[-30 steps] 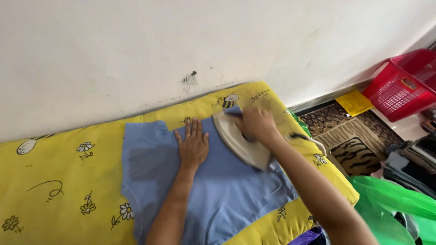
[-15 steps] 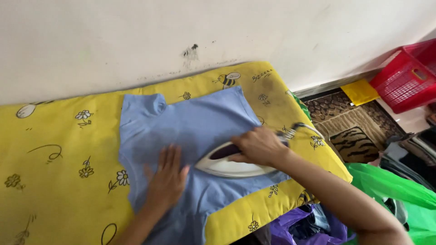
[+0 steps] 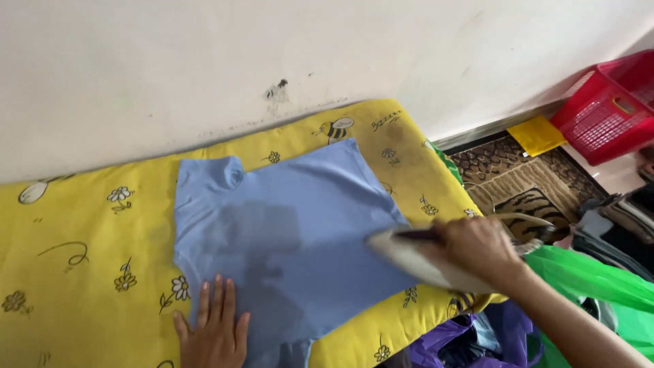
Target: The person irons a light blue t-shirt on a yellow patterned ironing board. They smooth the fabric, iron the sleeves and body, flip the shirt to iron the back, and finally fold the garment neatly.
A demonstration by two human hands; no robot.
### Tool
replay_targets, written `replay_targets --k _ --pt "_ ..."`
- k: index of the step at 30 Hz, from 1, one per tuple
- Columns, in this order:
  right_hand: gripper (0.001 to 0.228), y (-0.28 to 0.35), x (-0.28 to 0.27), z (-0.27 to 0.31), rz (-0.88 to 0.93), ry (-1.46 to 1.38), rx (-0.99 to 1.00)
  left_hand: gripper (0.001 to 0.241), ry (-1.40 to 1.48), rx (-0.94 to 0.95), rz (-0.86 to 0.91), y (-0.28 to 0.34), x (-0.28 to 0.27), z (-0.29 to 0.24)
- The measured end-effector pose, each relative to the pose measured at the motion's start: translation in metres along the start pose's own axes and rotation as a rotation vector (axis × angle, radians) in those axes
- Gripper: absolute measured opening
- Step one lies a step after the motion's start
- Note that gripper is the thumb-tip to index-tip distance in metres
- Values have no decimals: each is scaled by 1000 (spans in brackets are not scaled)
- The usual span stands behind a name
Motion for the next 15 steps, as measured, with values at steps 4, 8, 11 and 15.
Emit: replay_targets --k 4,8,11,15 --pt "56 -56 -30 -54 -159 -122 400 80 -62 -24 40 -1 10 1" --pt "79 -144 -56 -69 -291 -208 412 77 -42 -49 -56 -12 1 -4" --pt "67 -213 -64 -69 -280 28 479 58 53 81 -63 -70 -48 -6" --pt "20 -269 -52 1 -849 129 243 59 277 80 10 -164 -32 1"
Point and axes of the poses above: each hand's wrist, its own y-axis away from the middle knuckle, its own x-axis out of the palm, z = x × y, the point moved 5 cm from there along -y, towards the middle knuckle, and after that the axes turned 1 degree about x, right-handed, at the moved point
